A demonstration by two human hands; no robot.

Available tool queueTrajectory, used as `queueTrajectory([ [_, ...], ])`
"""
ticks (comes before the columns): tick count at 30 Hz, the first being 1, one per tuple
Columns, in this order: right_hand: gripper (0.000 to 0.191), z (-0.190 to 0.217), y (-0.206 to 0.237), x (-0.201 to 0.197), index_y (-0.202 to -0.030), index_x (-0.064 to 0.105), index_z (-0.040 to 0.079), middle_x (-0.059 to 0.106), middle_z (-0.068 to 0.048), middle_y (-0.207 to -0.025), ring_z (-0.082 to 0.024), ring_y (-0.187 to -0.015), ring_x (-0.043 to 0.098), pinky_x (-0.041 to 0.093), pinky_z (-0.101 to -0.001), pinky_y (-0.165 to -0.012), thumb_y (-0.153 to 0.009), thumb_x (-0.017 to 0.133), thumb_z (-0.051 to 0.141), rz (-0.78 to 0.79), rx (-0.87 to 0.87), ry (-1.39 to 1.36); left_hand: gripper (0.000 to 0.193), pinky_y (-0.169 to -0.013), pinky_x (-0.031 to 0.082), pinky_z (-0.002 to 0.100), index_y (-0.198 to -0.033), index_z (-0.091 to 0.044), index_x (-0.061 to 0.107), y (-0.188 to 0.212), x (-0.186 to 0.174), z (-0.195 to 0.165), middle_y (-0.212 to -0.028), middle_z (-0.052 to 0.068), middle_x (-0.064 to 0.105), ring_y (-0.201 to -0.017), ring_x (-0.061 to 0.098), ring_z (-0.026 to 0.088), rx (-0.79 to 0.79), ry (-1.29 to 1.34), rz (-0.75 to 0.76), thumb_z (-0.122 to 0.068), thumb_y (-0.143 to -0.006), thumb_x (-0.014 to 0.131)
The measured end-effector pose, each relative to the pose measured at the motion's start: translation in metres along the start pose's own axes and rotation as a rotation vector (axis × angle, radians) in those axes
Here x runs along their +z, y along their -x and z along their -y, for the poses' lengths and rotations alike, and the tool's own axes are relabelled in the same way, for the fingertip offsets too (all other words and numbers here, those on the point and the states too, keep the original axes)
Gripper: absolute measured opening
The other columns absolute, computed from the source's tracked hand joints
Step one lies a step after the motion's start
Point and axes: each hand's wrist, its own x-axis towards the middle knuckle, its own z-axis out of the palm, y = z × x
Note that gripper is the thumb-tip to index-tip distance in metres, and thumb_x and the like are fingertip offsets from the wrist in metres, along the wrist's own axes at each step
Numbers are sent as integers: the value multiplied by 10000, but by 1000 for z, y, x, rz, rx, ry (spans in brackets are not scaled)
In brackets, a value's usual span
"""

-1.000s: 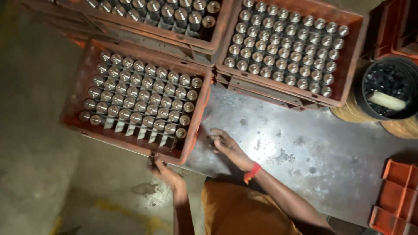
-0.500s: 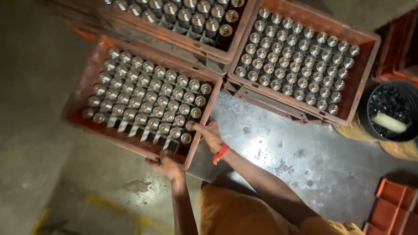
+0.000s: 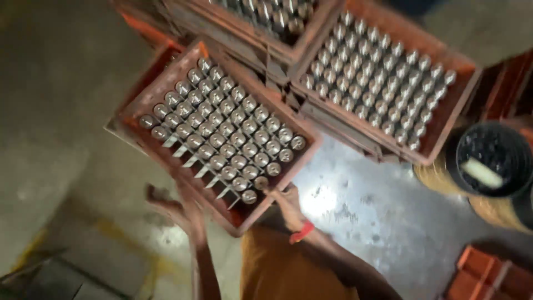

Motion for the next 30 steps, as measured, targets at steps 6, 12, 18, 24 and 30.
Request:
queueTrajectory([
  [6,333,-16,35,-89,-1097,695,-79,775,-113,-1021,-193,-929,734,583,-321,-849,-827,682,114,-5,-6,-71,588,-1025,440,593,-1429,38,497,-122,43,-32,-1428,307,505,-1264,507,485,544,-494,200,-350,-1066,749],
  [12,403,-23,19,-119,-1142,671,-20,744,-91,-990,-220,-857,720,600,-368,-796,-941,613,325,-336,372,-470,486,-825,530,526,-1218,-1,645,-147,61,-76,-1010,248,706,-955,687,422,279,-516,935,-400,-949,709],
  [18,534,-44,50,-191,-1164,680,-7,668,-42,-906,-149,-750,594,522,-368,-640,-978,619,490,-620,400,-31,506,-846,542,452,-1129,25,701,-54,83,-45,-1000,189,753,-899,710,347,46,-464,1085,-292,-758,833],
  [24,464,-45,113,-279,-939,742,-13,693,7,-767,-108,-668,570,475,-333,-601,-917,743,450,-868,295,285,321,-820,512,363,-1067,56,710,54,130,1,-972,109,726,-883,647,224,-274,-38,1140,-147,-827,775],
  [30,472,-31,140,-323,-891,723,-14,600,-7,-697,-99,-589,458,373,-341,-516,-938,731,456,-929,371,353,229,-690,434,364,-1058,81,660,106,153,17,-900,95,590,-791,513,197,-324,32,1249,-73,-907,736],
])
